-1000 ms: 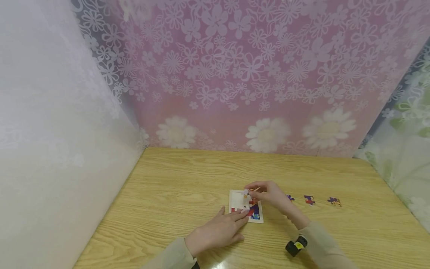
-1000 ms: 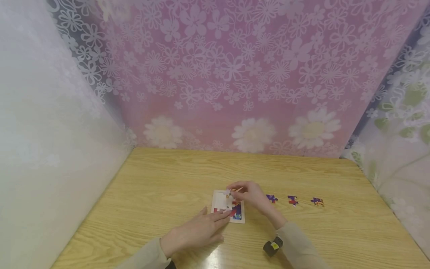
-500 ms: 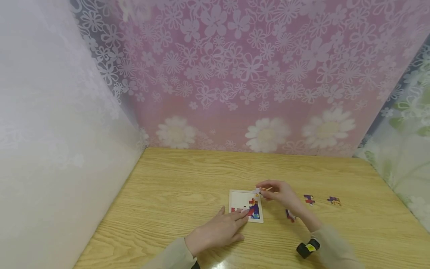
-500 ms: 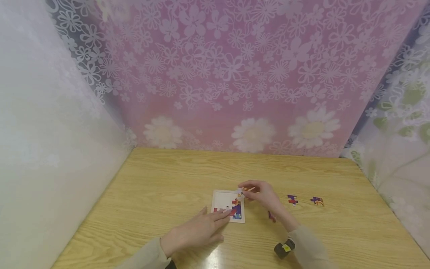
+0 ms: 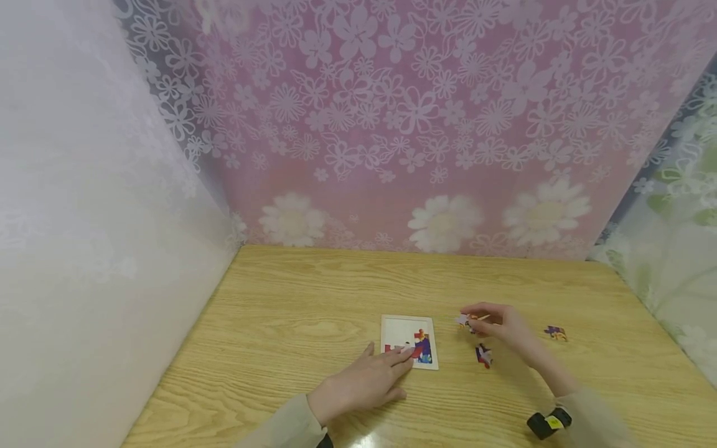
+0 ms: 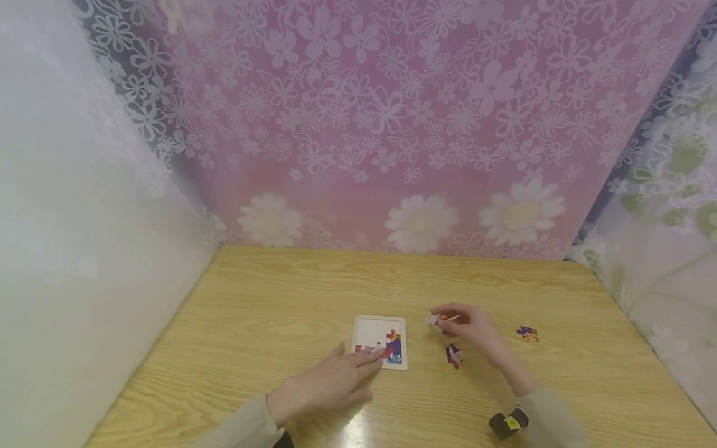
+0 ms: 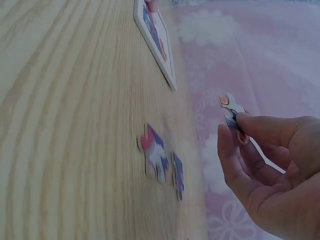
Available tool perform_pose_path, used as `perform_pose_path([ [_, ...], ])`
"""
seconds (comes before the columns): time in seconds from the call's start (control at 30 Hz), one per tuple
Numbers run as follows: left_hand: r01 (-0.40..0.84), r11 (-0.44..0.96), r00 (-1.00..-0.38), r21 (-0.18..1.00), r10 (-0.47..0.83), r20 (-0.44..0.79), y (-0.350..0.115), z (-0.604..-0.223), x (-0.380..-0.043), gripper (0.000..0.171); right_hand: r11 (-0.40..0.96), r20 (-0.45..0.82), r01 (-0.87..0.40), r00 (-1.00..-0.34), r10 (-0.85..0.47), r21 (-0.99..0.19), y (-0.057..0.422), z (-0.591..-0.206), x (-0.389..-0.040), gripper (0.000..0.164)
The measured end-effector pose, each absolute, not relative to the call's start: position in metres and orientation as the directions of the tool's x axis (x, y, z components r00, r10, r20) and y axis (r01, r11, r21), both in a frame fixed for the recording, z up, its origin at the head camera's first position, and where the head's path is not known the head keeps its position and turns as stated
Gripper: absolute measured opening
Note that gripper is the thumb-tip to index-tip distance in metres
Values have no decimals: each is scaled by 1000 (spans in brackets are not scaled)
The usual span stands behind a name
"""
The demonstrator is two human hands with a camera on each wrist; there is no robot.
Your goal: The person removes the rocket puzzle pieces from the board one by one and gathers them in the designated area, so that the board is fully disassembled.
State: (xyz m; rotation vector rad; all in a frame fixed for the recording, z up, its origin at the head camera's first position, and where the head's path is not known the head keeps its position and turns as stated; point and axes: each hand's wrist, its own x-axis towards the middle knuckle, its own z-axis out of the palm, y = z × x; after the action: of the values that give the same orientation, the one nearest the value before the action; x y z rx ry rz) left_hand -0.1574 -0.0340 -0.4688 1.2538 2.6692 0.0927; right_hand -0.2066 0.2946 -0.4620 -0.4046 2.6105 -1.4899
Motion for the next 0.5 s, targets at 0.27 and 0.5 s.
perform_pose_path([
  [0.27,747,649,-631,143,760,-155,-32,-467,-157,61,515,33,-149,-973,-228,-844,330,-454,-192,42],
  [0.5,747,648,-631,151,762,-148,-32,-468,-158,62,524,11,-119,-979,-204,-843,360,-455,-184,45],
])
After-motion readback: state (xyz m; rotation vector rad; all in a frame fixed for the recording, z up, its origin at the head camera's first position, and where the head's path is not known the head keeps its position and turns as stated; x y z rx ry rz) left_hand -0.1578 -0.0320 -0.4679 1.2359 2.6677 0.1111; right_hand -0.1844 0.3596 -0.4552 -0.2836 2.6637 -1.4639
